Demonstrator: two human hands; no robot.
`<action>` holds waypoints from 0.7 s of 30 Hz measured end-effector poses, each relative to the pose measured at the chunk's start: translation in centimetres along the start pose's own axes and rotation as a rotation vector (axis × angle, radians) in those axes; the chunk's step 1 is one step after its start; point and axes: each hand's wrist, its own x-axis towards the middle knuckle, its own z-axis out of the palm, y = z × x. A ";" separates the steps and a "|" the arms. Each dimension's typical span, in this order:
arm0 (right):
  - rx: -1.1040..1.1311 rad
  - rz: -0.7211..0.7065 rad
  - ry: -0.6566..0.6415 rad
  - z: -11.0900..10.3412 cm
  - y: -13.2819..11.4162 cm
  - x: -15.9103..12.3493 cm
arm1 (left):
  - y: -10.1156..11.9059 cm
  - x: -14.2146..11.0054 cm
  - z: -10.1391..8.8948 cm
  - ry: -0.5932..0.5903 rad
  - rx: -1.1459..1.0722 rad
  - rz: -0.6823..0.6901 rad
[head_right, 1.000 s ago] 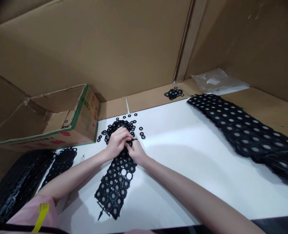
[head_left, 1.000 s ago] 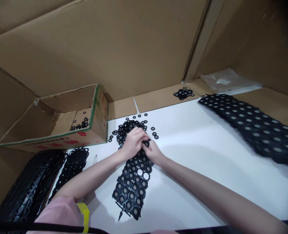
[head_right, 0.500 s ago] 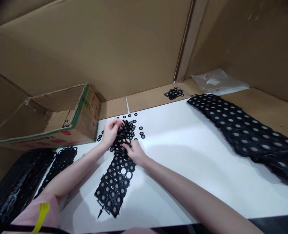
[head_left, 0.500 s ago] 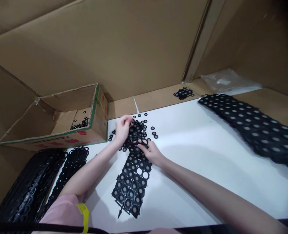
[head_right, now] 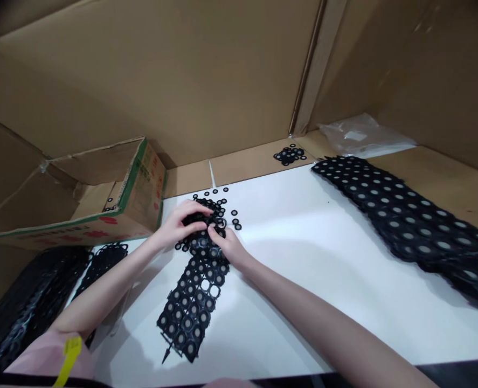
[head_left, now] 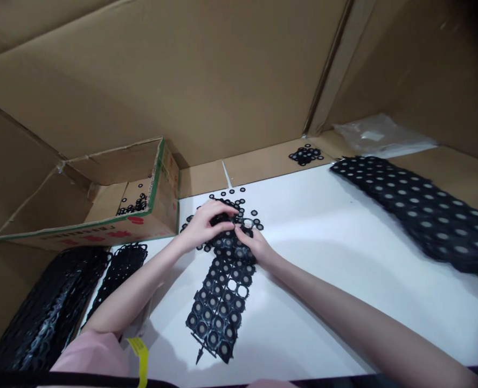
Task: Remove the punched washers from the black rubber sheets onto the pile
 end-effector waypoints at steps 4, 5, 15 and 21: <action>-0.018 -0.001 -0.075 -0.3 0.1 -0.1 | 0.3 0.1 1.0 0.062 -0.022 0.004; -0.029 -0.004 -0.071 -0.3 0.1 -0.1 | 0.2 0.0 1.1 0.094 -0.019 -0.006; -0.202 -0.061 0.035 -0.3 1.1 0.4 | 1.6 -1.3 3.2 0.108 0.194 0.236; -0.306 -0.087 0.055 0.1 1.7 0.0 | 2.1 -1.2 4.1 0.089 0.159 0.083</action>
